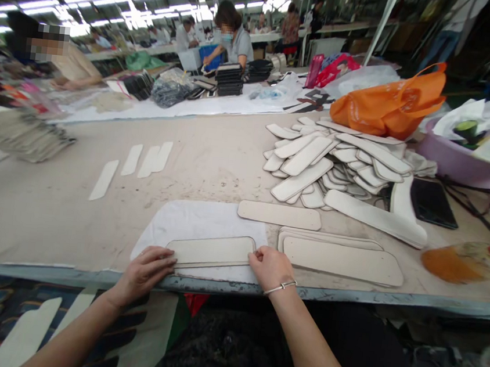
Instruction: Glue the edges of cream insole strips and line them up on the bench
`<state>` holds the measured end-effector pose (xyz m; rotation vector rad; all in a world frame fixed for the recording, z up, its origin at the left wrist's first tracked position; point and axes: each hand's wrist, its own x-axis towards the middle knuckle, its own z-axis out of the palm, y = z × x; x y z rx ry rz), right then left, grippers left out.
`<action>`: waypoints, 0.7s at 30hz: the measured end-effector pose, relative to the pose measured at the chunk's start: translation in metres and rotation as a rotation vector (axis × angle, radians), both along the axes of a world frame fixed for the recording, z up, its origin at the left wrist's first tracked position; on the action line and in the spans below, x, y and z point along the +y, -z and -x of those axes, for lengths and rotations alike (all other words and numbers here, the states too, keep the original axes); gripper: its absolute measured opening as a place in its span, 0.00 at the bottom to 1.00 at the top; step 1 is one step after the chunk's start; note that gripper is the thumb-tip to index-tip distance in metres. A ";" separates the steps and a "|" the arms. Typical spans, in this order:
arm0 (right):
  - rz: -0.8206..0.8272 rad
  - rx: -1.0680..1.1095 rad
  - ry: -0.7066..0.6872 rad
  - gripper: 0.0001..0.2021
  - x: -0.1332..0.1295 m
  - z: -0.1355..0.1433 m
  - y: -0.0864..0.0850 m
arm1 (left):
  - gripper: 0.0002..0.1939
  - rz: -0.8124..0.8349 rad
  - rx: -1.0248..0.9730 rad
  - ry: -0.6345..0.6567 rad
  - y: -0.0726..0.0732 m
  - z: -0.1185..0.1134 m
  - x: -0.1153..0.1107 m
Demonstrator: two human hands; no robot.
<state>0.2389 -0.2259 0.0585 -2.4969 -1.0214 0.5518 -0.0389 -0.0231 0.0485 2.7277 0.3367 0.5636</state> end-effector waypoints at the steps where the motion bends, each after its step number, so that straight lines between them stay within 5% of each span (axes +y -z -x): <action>1: -0.002 0.000 0.001 0.12 0.000 0.000 0.000 | 0.13 -0.008 0.003 0.028 0.000 0.000 -0.001; 21: -0.028 0.016 0.033 0.09 0.000 0.001 0.003 | 0.09 -0.025 -0.032 0.034 0.009 0.001 0.007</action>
